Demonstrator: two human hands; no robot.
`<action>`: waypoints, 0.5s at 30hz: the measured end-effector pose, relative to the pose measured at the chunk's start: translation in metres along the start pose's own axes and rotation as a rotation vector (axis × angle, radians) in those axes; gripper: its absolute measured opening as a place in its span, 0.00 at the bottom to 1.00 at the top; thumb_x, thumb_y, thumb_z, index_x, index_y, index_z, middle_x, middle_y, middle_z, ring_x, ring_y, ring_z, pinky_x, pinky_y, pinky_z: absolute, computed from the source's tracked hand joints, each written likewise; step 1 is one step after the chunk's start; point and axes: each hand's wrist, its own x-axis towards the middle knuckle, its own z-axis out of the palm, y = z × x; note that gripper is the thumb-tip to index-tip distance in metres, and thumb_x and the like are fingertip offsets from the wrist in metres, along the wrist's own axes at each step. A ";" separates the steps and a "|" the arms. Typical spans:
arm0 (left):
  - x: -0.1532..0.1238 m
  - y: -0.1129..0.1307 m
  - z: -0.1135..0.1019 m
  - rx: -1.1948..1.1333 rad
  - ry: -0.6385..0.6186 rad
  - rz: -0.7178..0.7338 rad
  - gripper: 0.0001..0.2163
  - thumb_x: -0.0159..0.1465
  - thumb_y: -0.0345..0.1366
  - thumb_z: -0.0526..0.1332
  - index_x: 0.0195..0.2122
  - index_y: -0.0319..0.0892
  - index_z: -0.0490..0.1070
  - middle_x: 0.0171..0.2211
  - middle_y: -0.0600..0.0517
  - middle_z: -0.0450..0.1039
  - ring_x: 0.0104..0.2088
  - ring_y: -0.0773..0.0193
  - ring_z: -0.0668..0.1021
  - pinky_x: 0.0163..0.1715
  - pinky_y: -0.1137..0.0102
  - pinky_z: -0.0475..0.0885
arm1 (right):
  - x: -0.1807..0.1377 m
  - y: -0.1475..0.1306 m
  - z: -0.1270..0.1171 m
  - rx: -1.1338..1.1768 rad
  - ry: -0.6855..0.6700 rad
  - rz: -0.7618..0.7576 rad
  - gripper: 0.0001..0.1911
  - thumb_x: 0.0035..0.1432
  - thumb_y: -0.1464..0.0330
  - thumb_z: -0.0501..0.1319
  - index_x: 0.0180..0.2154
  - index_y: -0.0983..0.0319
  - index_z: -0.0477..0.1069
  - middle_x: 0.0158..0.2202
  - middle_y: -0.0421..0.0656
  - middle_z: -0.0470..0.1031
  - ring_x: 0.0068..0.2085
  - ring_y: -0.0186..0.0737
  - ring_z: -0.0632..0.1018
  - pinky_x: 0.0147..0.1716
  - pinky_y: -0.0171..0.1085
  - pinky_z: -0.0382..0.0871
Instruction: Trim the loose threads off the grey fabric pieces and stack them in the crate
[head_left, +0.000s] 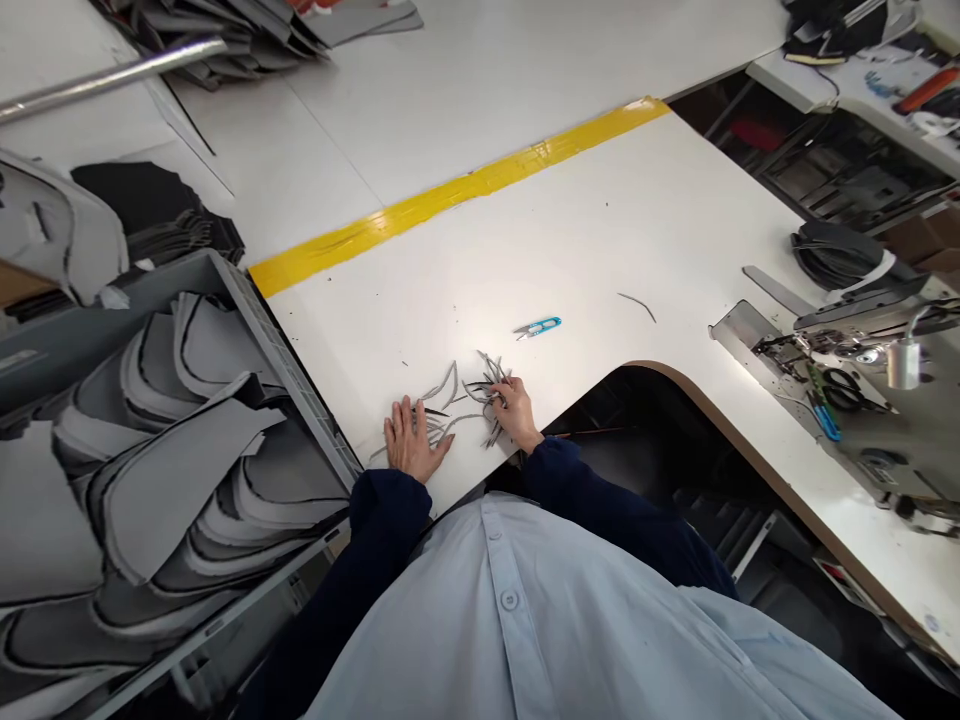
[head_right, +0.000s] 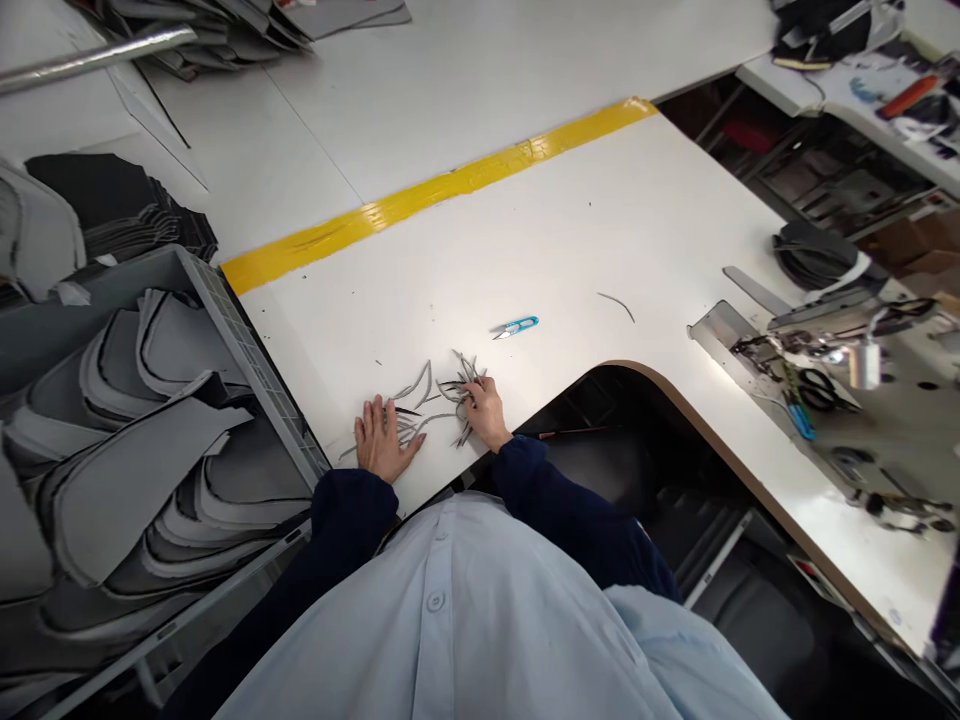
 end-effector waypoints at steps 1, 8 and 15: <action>0.003 0.001 0.005 -0.091 0.028 0.014 0.35 0.58 0.47 0.58 0.61 0.28 0.54 0.63 0.30 0.46 0.64 0.39 0.46 0.59 0.45 0.42 | 0.002 -0.001 0.008 0.000 -0.010 0.006 0.16 0.50 0.74 0.51 0.38 0.61 0.73 0.46 0.49 0.64 0.44 0.44 0.71 0.42 0.43 0.68; 0.050 0.011 0.025 -0.542 0.109 0.079 0.23 0.62 0.38 0.51 0.56 0.34 0.63 0.57 0.38 0.64 0.60 0.50 0.62 0.60 0.54 0.55 | 0.021 -0.034 0.062 0.106 -0.084 0.034 0.17 0.48 0.76 0.53 0.38 0.60 0.73 0.43 0.46 0.69 0.43 0.42 0.73 0.45 0.40 0.68; 0.070 0.024 0.036 -0.893 0.284 -0.159 0.21 0.67 0.39 0.41 0.54 0.34 0.62 0.53 0.37 0.65 0.54 0.54 0.69 0.53 0.61 0.66 | 0.029 -0.057 0.104 0.282 0.059 0.230 0.14 0.51 0.74 0.49 0.32 0.61 0.72 0.29 0.40 0.65 0.32 0.35 0.70 0.36 0.35 0.67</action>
